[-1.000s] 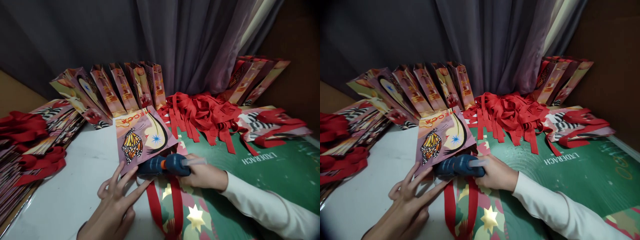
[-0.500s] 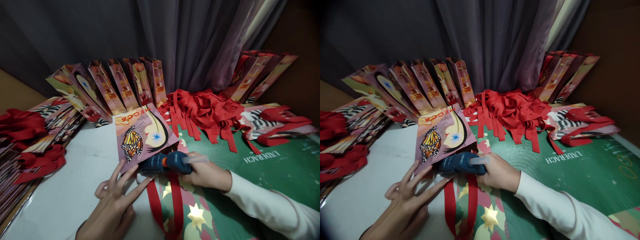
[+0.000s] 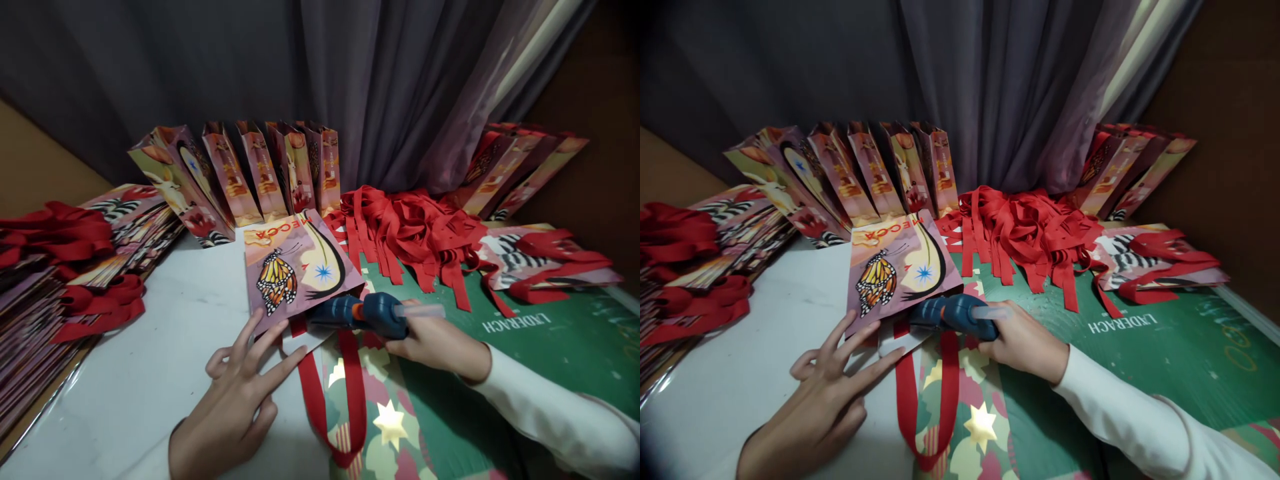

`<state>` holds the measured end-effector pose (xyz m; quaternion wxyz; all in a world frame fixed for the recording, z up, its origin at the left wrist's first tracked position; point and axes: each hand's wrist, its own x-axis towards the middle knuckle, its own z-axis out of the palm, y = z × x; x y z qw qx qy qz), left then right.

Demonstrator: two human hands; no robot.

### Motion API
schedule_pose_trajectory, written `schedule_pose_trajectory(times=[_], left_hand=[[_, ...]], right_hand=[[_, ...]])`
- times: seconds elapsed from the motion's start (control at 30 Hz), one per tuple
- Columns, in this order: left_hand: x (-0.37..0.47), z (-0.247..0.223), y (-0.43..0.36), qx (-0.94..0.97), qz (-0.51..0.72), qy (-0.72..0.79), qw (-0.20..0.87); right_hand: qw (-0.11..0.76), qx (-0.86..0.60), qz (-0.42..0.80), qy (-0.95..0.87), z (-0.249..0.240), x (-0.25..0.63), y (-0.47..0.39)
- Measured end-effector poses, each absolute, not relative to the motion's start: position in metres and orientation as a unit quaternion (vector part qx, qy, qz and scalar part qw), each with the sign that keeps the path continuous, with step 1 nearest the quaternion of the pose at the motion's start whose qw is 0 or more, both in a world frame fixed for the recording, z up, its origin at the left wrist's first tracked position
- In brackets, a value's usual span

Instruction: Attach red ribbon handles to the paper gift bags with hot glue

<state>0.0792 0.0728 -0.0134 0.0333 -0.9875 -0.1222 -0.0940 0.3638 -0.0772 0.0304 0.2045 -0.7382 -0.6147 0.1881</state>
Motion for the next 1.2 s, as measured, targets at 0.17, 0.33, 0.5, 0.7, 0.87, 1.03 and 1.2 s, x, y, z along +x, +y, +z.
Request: schedule_pose_trajectory(times=[0.17, 0.33, 0.5, 0.7, 0.87, 1.03, 1.2], left_hand=[[0.079, -0.012, 0.07, -0.986, -0.099, -0.129, 0.026], [0.08, -0.009, 0.068, -0.985, -0.112, -0.127, 0.008], [0.079, -0.009, 0.066, -0.985, -0.107, -0.138, -0.018], [0.081, -0.006, 0.064, -0.984, -0.103, -0.139, -0.05], [0.081, -0.003, 0.062, -0.98, -0.113, -0.141, -0.083], [0.081, -0.001, 0.061, -0.98, -0.105, -0.143, -0.095], [0.081, -0.002, 0.061, -0.979, -0.11, -0.144, -0.097]], right_hand=[[0.18, -0.749, 0.166, -0.615, 0.042, 0.363, -0.08], [0.163, -0.74, 0.148, -0.636, 0.051, 0.364, -0.082], [0.134, -0.757, 0.123, -0.628, 0.056, 0.365, -0.084], [0.09, -0.755, 0.09, -0.643, 0.062, 0.366, -0.084], [0.041, -0.781, 0.073, -0.619, 0.075, 0.356, -0.081], [-0.045, -0.795, 0.067, -0.601, 0.094, 0.337, -0.075], [-0.146, -0.791, 0.035, -0.593, 0.108, 0.319, -0.066]])
